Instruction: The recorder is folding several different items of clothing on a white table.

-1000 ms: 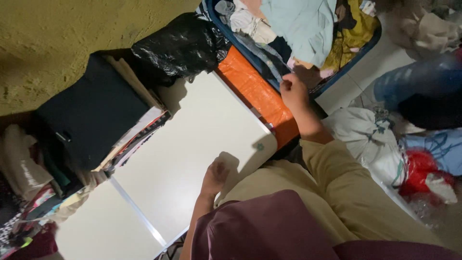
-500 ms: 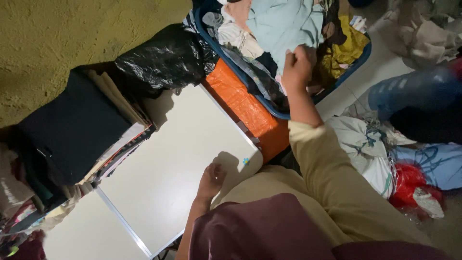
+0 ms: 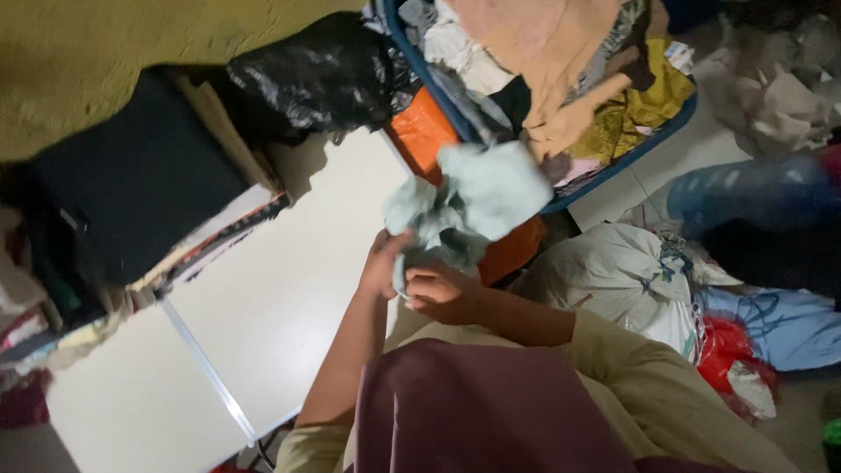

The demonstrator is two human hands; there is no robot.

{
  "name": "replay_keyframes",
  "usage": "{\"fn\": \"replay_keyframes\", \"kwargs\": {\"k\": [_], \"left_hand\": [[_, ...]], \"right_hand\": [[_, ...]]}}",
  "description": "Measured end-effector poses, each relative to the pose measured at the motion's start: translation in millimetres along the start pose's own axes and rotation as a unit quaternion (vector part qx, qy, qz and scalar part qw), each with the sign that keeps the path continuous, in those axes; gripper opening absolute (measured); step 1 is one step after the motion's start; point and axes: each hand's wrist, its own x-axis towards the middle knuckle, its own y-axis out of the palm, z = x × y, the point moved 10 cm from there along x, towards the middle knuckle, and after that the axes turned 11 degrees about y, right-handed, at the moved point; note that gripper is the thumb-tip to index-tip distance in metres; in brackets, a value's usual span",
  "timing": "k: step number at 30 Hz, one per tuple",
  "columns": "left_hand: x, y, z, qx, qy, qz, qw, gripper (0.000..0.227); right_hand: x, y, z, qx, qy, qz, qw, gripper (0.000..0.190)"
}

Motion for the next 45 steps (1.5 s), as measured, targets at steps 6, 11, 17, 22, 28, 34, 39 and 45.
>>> {"fn": "replay_keyframes", "kwargs": {"k": [6,11,17,22,28,34,39,45], "left_hand": [[-7.6,-55.7,-0.2,0.142,0.123,0.017,0.982,0.033],[-70.2,-62.2,-55.7,-0.011,0.14,0.042,0.989,0.031],[-119.4,-125.8,-98.6,-0.076,0.181,0.054,0.979,0.032],[-145.0,-285.8,-112.0,0.06,0.269,-0.112,0.955,0.026],[-229.4,-456.8,-151.8,0.005,0.372,-0.308,0.876,0.019],[-325.6,-564.8,-192.9,0.039,0.409,-0.371,0.833,0.023],[-367.6,-573.2,-231.6,-0.001,0.38,-0.332,0.863,0.029],[-304.7,-674.3,-143.6,0.292,0.187,-0.389,0.854,0.063]], "right_hand": [[0.2,-37.2,17.3,-0.006,-0.029,-0.153,0.988,0.037],[12.0,-40.5,-9.0,-0.139,0.036,-0.193,0.971,0.067],[20.3,5.4,-85.8,0.085,0.213,-0.224,0.947,0.03],[35.0,-13.0,-28.1,0.296,0.202,-0.353,0.865,0.01],[53.1,-48.1,-4.8,0.265,0.065,-0.356,0.894,0.006],[55.2,-71.1,10.0,0.239,0.155,-0.396,0.873,0.027],[65.5,-84.0,-16.9,-0.088,0.252,-0.367,0.891,0.035],[95.6,39.7,-24.5,-0.196,0.193,-0.254,0.927,0.039]]}}
